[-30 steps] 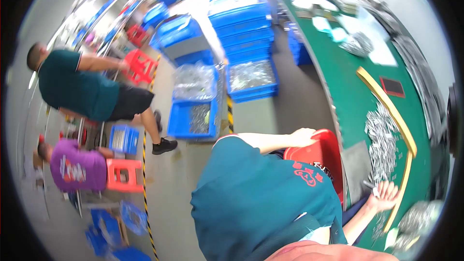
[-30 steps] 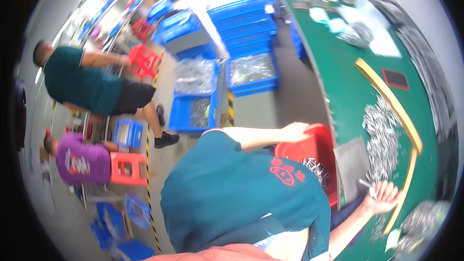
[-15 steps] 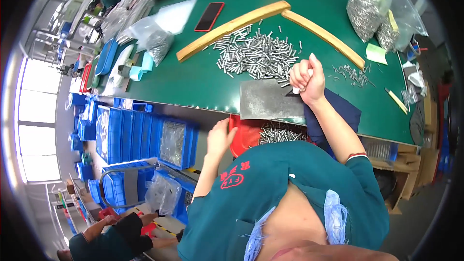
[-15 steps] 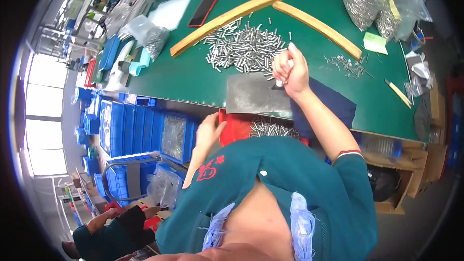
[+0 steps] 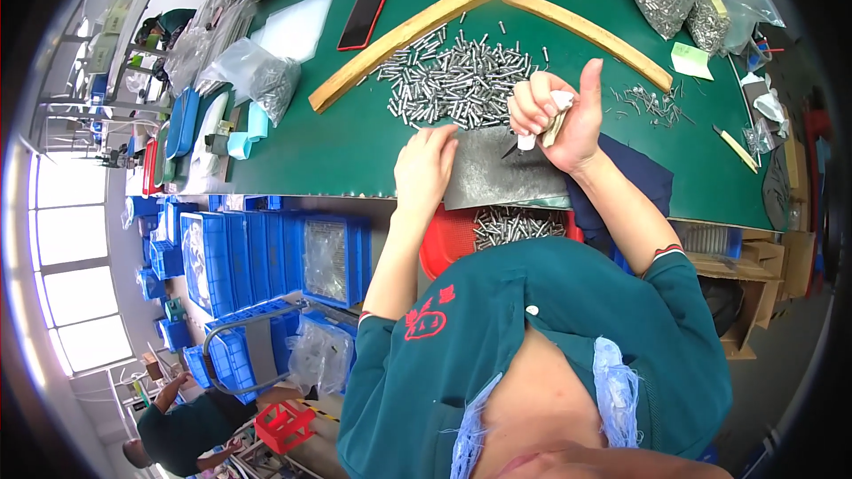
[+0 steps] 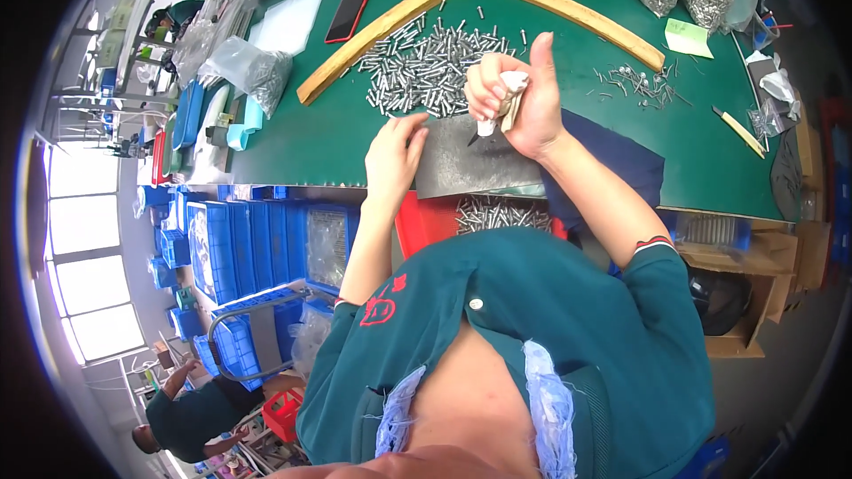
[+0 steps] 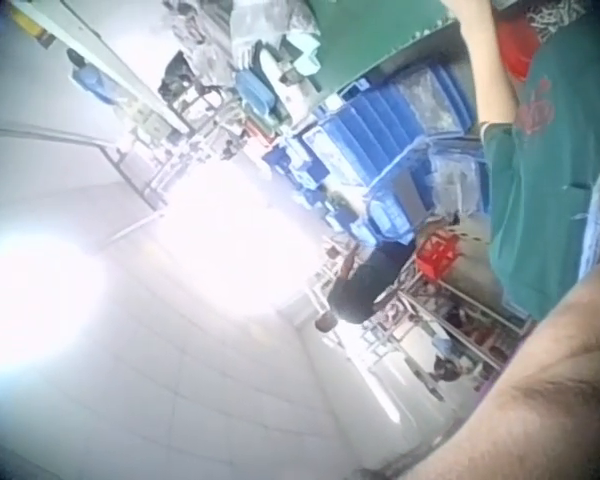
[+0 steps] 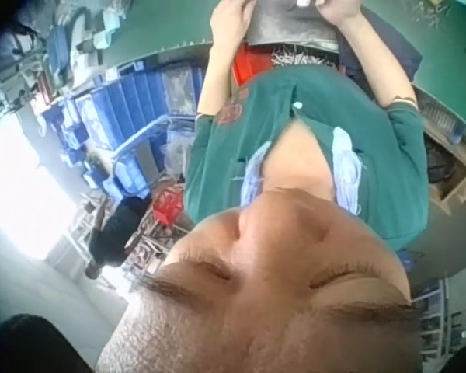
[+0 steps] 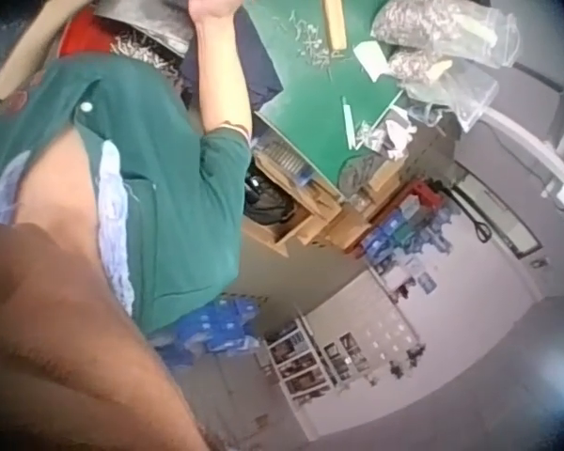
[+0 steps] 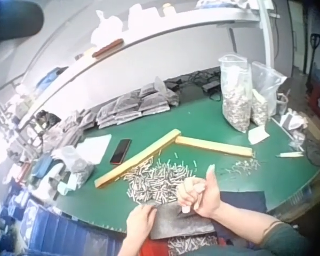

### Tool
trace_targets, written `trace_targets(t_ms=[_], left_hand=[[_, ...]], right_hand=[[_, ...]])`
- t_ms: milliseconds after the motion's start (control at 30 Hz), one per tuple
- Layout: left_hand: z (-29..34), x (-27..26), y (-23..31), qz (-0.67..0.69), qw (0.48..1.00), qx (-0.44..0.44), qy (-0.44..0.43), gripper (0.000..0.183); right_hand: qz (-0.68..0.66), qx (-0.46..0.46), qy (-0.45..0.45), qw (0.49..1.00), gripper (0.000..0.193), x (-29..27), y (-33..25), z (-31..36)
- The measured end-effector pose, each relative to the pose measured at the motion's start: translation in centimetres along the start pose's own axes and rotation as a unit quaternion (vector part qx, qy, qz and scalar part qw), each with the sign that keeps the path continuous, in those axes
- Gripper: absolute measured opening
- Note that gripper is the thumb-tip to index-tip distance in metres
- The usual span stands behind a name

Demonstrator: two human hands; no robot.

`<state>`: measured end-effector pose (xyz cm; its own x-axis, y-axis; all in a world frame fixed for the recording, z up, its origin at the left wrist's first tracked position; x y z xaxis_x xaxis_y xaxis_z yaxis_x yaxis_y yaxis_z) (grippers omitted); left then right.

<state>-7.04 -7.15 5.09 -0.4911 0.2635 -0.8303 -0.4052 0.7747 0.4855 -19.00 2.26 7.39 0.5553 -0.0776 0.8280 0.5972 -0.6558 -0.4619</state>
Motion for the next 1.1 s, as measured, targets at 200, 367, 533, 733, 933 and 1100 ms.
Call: trace_targets(t_ms=[200,367,533,733,933,1100], left_hand=[[-2.6,2.2,0.3,-0.095,0.994,0.045,-0.042,0.011],[-4.1,2.9,1.0,-0.100,0.986,0.092,-0.093,0.014],[-3.2,3.2,1.1,-0.103,0.983,0.072,-0.132,0.015],[0.9,3.1,2.8,-0.015,0.994,0.059,-0.089,0.015],[2.0,3.4,2.0,0.047,0.996,-0.004,-0.078,0.016],[2.1,4.1,1.6,0.062,0.991,-0.044,-0.110,0.016]], right_hand=[[0.140,-0.008,0.016,0.990,0.064,-3.0,1.3,0.6],[0.133,-0.019,0.019,0.991,0.061,-3.3,1.1,0.6],[0.084,-0.019,0.029,0.996,0.059,-3.3,0.9,0.7],[0.081,-0.017,0.014,0.996,0.061,-2.6,1.4,1.0],[0.102,-0.004,0.054,0.993,0.053,-3.1,1.7,1.5],[0.114,-0.002,0.073,0.991,0.050,-3.0,1.9,1.7]])
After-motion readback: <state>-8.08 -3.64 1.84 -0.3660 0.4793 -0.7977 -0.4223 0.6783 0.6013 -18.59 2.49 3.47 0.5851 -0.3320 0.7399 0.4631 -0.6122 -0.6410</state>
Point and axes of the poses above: each hand's wrist, its own z-axis away from the middle knuckle, its own x-axis out of the palm, y = z × x, the point moved 9 cm from there along -z, towards the middle knuckle, and after that the axes turned 10 degrees about -x, right-handed, at the moved point
